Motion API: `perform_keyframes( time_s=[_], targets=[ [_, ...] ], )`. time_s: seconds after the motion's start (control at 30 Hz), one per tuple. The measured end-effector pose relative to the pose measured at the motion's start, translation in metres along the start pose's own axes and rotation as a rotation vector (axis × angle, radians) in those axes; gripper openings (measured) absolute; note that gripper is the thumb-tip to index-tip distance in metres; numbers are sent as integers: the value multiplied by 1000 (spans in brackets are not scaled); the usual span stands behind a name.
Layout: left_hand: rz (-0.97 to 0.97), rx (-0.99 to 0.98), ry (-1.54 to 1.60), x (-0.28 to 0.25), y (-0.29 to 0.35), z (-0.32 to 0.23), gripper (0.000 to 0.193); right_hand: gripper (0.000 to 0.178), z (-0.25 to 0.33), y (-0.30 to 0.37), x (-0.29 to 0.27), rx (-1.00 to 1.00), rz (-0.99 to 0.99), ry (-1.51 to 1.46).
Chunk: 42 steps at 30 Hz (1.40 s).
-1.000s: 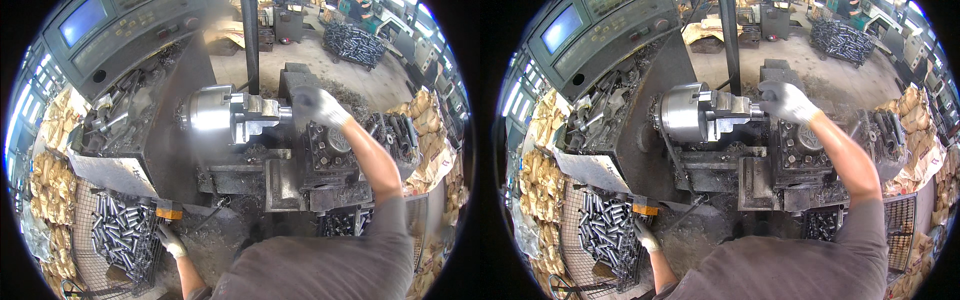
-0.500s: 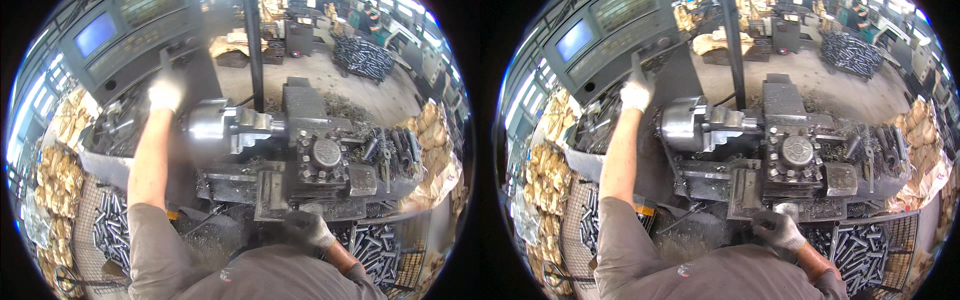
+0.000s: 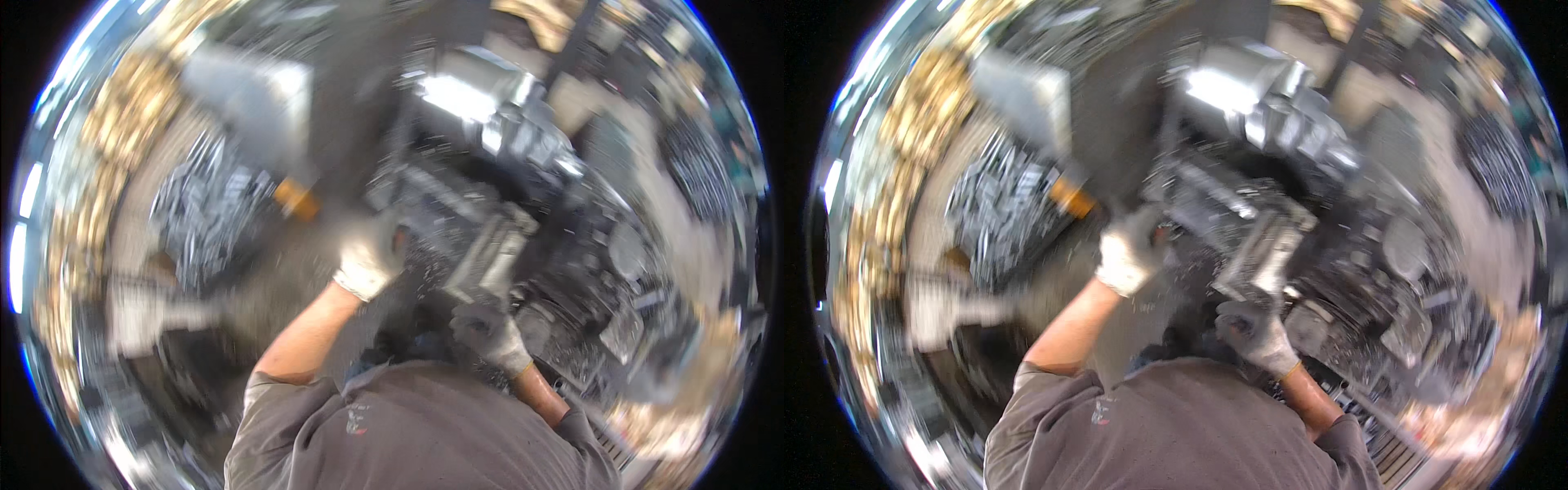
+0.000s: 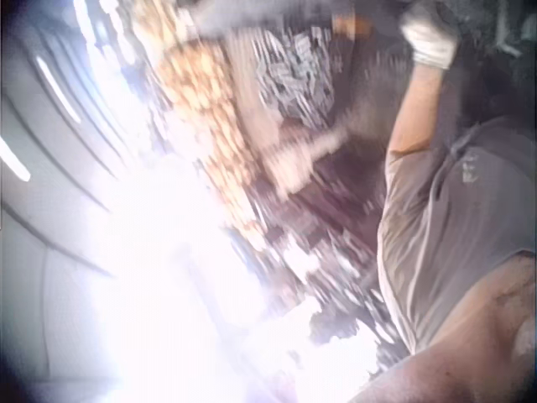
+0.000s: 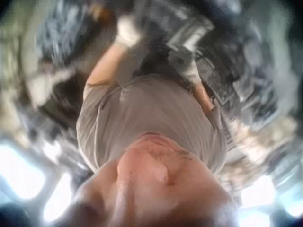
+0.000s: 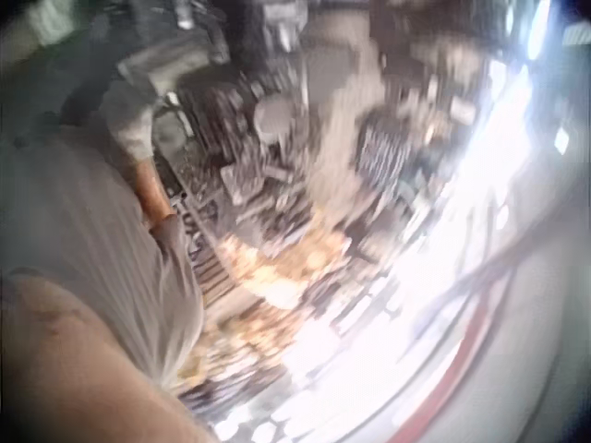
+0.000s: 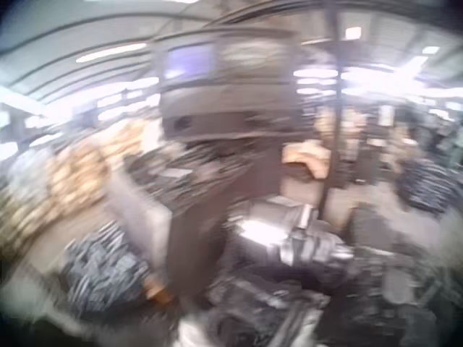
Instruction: The person operates a metal turning machine in a workshop. They repeatedly pick up cylindrical metal tubes, load them into the machine's chuck, and then remove the processed parts, placing them into a wire basket.
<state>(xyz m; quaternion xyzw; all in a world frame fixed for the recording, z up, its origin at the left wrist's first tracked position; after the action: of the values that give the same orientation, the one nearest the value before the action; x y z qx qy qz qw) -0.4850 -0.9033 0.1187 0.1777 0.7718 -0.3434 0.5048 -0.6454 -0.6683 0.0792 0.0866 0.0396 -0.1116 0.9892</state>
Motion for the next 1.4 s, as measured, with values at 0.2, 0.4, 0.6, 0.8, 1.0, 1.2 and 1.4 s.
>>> perform_keyframes(
  time_s=[0.2,0.4,0.6,0.8,1.0,1.2,1.4],
  targets=[
    [780,-1343,-4,100,514,173,76,32,-21,-42,98,242,344,33],
    [849,-2008,12,3,940,25,32,35,-28,-45,286,86,828,360],
    [-120,-2522,305,38,1090,-154,30,39,-12,93,536,-121,1390,481],
    [-2544,-2413,383,76,1040,-244,43,46,-23,197,650,-555,1851,797],
    [-2694,-2690,-986,-56,999,-288,65,45,-22,239,728,-597,2037,823],
    [-1820,-3058,-1499,-119,1008,-338,59,43,99,341,847,-495,2366,668],
    [-2631,-2239,-1094,-48,1034,-420,48,36,211,435,974,-771,2625,-41]
  ],
)
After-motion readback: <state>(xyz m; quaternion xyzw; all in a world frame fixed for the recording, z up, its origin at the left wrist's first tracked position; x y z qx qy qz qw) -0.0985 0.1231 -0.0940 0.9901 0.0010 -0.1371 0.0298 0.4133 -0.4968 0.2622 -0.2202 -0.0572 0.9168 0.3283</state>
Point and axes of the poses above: each hand's wrist, its own y-axis away from the middle knuckle, its own x-axis out of the palm, z = x × y, the point moved 4 cm from there along -y, towards the middle knuckle, and after that the axes turned 14 degrees about -y, right-handed, at the moved point
